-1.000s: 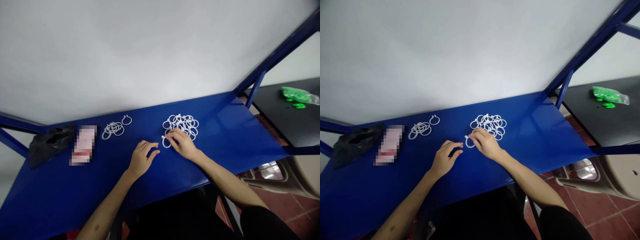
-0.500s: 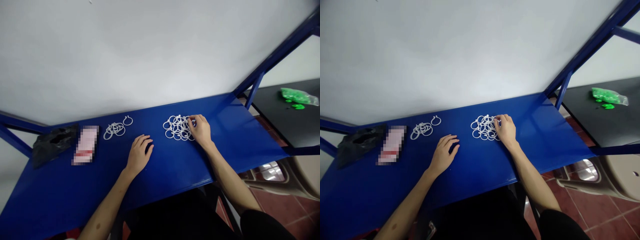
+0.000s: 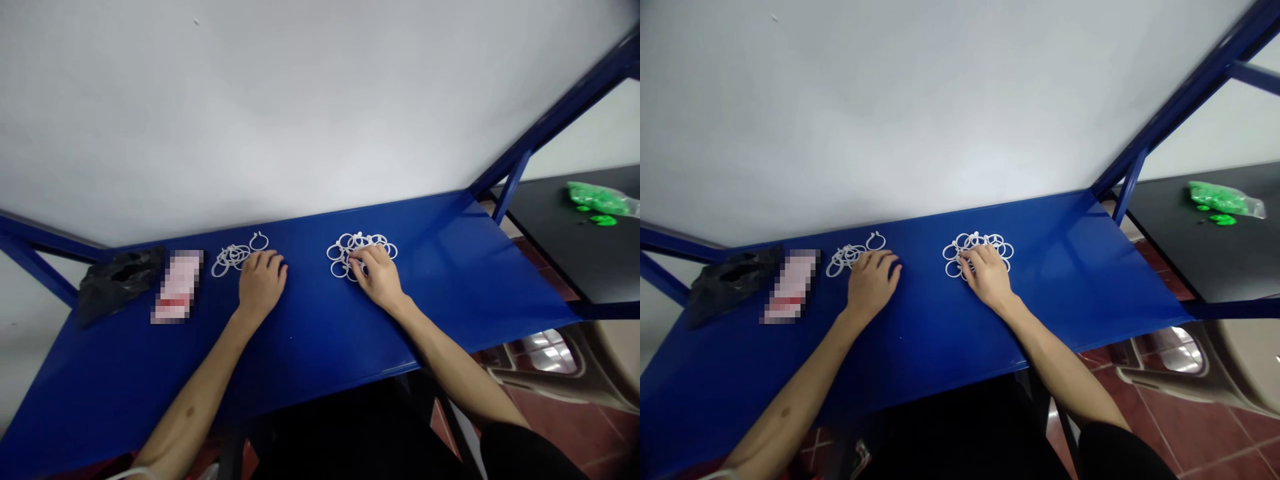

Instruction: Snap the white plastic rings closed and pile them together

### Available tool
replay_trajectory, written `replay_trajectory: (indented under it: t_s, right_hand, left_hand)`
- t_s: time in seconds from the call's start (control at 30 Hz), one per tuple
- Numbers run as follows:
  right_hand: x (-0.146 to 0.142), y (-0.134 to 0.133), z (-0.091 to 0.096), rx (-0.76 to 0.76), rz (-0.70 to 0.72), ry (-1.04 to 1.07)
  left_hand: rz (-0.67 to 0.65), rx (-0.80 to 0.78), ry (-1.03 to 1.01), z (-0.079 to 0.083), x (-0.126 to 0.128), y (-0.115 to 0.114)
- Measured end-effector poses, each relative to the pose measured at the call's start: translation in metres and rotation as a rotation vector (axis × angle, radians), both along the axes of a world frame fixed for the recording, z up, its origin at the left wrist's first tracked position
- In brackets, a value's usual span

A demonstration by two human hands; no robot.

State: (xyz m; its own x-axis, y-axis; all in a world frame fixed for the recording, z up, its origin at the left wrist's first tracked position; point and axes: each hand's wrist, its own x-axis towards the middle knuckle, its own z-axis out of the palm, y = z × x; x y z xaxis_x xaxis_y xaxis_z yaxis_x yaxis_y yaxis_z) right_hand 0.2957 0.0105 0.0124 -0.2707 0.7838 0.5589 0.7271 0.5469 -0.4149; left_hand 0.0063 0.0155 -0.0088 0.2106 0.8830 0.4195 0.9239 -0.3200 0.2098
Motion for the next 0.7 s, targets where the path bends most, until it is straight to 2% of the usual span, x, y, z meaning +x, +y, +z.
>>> replay_trajectory:
  t_s: [0.07, 0.13, 0.2, 0.27, 0.33, 0.43, 0.5, 0.6, 0.7]
  right_hand:
    - [-0.007, -0.004, 0.000, 0.001, 0.082, -0.013]
    - [-0.012, -0.007, 0.000, -0.003, 0.146, -0.014]
    - [-0.015, -0.009, -0.001, -0.014, 0.191, 0.003]
    - [-0.017, -0.010, -0.001, -0.037, 0.215, 0.032]
    - [-0.020, -0.012, -0.002, -0.087, 0.217, 0.081]
    - [-0.026, -0.017, -0.005, -0.231, 0.221, 0.193]
    - [-0.031, -0.021, -0.007, -0.341, 0.238, 0.279]
    - [-0.036, -0.024, -0.011, -0.426, 0.254, 0.383]
    - [-0.037, -0.025, -0.014, -0.404, 0.253, 0.425]
  left_hand:
    - [0.113, 0.060, 0.004, 0.001, -0.013, 0.020]
    - [0.128, 0.079, -0.019, 0.000, -0.021, 0.035]
    - [0.099, 0.069, -0.027, -0.003, -0.019, 0.038]
    - [0.047, 0.058, -0.012, -0.005, -0.006, 0.029]
    - [-0.031, 0.059, -0.011, -0.005, 0.014, 0.010]
    - [-0.201, 0.081, -0.015, -0.003, 0.044, -0.023]
    - [-0.265, 0.092, -0.007, -0.002, 0.058, -0.041]
    - [-0.331, 0.097, -0.023, -0.001, 0.066, -0.054]
    - [-0.317, 0.127, -0.139, 0.000, 0.067, -0.055]
